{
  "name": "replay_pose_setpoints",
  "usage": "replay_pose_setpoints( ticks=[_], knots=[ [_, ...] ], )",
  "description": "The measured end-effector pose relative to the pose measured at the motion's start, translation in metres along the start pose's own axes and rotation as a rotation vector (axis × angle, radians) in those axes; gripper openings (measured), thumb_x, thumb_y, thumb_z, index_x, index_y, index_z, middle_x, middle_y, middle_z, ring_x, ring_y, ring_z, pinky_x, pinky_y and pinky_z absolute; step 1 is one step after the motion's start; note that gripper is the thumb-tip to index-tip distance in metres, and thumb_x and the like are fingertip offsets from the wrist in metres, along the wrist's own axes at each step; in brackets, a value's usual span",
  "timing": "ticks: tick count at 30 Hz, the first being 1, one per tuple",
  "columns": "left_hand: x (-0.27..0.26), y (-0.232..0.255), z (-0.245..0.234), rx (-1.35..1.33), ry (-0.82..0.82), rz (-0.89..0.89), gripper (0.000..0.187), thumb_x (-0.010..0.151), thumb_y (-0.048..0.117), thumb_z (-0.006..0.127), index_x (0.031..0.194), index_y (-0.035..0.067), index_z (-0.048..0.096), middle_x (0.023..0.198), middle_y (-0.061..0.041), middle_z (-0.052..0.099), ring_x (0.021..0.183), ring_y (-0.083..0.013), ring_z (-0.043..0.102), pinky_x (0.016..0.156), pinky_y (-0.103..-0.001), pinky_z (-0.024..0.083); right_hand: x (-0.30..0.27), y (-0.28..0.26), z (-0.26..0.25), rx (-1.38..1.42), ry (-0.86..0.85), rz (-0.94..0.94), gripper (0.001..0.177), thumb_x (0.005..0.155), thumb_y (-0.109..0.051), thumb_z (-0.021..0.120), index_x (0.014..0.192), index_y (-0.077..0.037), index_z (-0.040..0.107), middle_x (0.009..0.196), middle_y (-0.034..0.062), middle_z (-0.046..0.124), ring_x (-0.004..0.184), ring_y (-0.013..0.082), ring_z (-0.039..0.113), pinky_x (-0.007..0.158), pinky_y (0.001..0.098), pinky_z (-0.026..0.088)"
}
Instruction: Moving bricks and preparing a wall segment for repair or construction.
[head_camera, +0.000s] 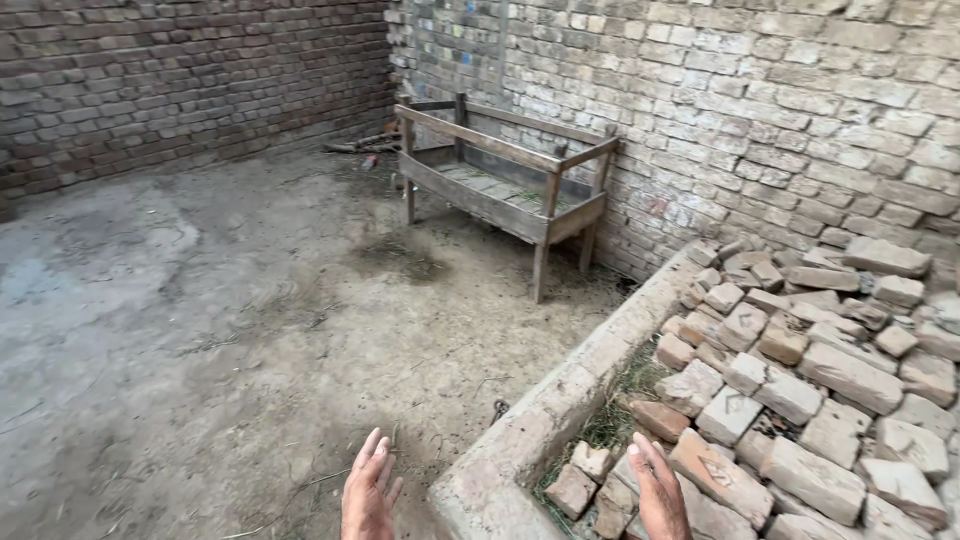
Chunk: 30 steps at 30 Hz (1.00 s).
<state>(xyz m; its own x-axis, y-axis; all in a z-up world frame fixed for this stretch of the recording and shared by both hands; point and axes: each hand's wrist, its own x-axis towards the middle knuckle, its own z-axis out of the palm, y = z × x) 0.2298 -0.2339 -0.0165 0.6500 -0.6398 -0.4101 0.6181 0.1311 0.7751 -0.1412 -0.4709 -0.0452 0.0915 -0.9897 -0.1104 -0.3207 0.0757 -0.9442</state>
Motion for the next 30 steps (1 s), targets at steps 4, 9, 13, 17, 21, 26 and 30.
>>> replay_pose_setpoints(
  ticks=[4, 9, 13, 17, 21, 26, 30],
  knots=[
    [-0.021, 0.04, -0.024, -0.113, -0.009, 0.051, 0.068, 0.097, 0.04, 0.047, 0.161, 0.019, 0.035, 0.165, -0.008, 0.041, 0.154, -0.0319, 0.034, 0.124, -0.054, 0.023, -0.04, -0.052, 0.054, 0.107, -0.071, -0.015, 0.069, 0.095, -0.047, 0.059, 0.154, -0.013, 0.047, 0.165, 0.0115, 0.039, 0.155, 0.0228, 0.031, 0.124, 0.0414, 0.023],
    [-0.051, 0.085, -0.03, -0.158, 0.042, 0.168, 0.07, 0.099, 0.053, 0.036, 0.16, 0.019, 0.034, 0.168, -0.008, 0.035, 0.156, -0.0302, 0.027, 0.127, -0.05, 0.013, -0.087, -0.146, 0.106, 0.089, -0.213, 0.013, 0.075, 0.095, -0.049, 0.056, 0.16, -0.02, 0.034, 0.167, 0.0076, 0.033, 0.156, 0.0234, 0.027, 0.123, 0.044, 0.023],
    [-0.059, 0.099, -0.039, -0.224, 0.058, 0.222, 0.069, 0.099, 0.053, 0.035, 0.159, 0.018, 0.036, 0.167, -0.009, 0.037, 0.156, -0.0303, 0.027, 0.127, -0.05, 0.013, -0.078, -0.153, 0.139, 0.005, -0.273, 0.008, 0.075, 0.094, -0.053, 0.055, 0.16, -0.023, 0.037, 0.167, 0.0068, 0.035, 0.155, 0.0247, 0.03, 0.124, 0.046, 0.026],
    [-0.06, 0.104, -0.051, -0.238, 0.124, 0.257, 0.068, 0.099, 0.051, 0.033, 0.158, 0.018, 0.038, 0.167, -0.009, 0.038, 0.156, -0.0306, 0.027, 0.126, -0.051, 0.014, -0.074, -0.17, 0.165, -0.006, -0.348, 0.005, 0.076, 0.093, -0.055, 0.055, 0.16, -0.024, 0.038, 0.167, 0.0077, 0.035, 0.155, 0.0257, 0.03, 0.124, 0.0493, 0.026],
    [-0.058, 0.101, -0.06, -0.249, 0.178, 0.292, 0.067, 0.099, 0.048, 0.032, 0.159, 0.017, 0.037, 0.166, -0.01, 0.039, 0.156, -0.0316, 0.028, 0.127, -0.051, 0.015, -0.061, -0.173, 0.186, 0.007, -0.416, -0.046, 0.078, 0.092, -0.056, 0.055, 0.16, -0.023, 0.037, 0.168, 0.0069, 0.033, 0.155, 0.0248, 0.029, 0.123, 0.0493, 0.027],
    [-0.062, 0.103, -0.056, -0.29, 0.254, 0.323, 0.066, 0.1, 0.045, 0.033, 0.159, 0.016, 0.037, 0.165, -0.011, 0.038, 0.155, -0.0333, 0.029, 0.127, -0.051, 0.016, -0.051, -0.19, 0.197, 0.012, -0.486, -0.144, 0.078, 0.092, -0.056, 0.055, 0.158, -0.02, 0.039, 0.168, 0.0062, 0.032, 0.155, 0.0237, 0.028, 0.124, 0.047, 0.025],
    [-0.065, 0.097, -0.063, -0.333, 0.301, 0.351, 0.065, 0.099, 0.043, 0.032, 0.158, 0.016, 0.038, 0.166, -0.01, 0.04, 0.154, -0.0338, 0.031, 0.126, -0.051, 0.017, -0.048, -0.197, 0.21, 0.025, -0.544, -0.134, 0.076, 0.091, -0.054, 0.056, 0.158, -0.021, 0.04, 0.168, 0.0051, 0.033, 0.155, 0.023, 0.029, 0.123, 0.0458, 0.025]
  ],
)
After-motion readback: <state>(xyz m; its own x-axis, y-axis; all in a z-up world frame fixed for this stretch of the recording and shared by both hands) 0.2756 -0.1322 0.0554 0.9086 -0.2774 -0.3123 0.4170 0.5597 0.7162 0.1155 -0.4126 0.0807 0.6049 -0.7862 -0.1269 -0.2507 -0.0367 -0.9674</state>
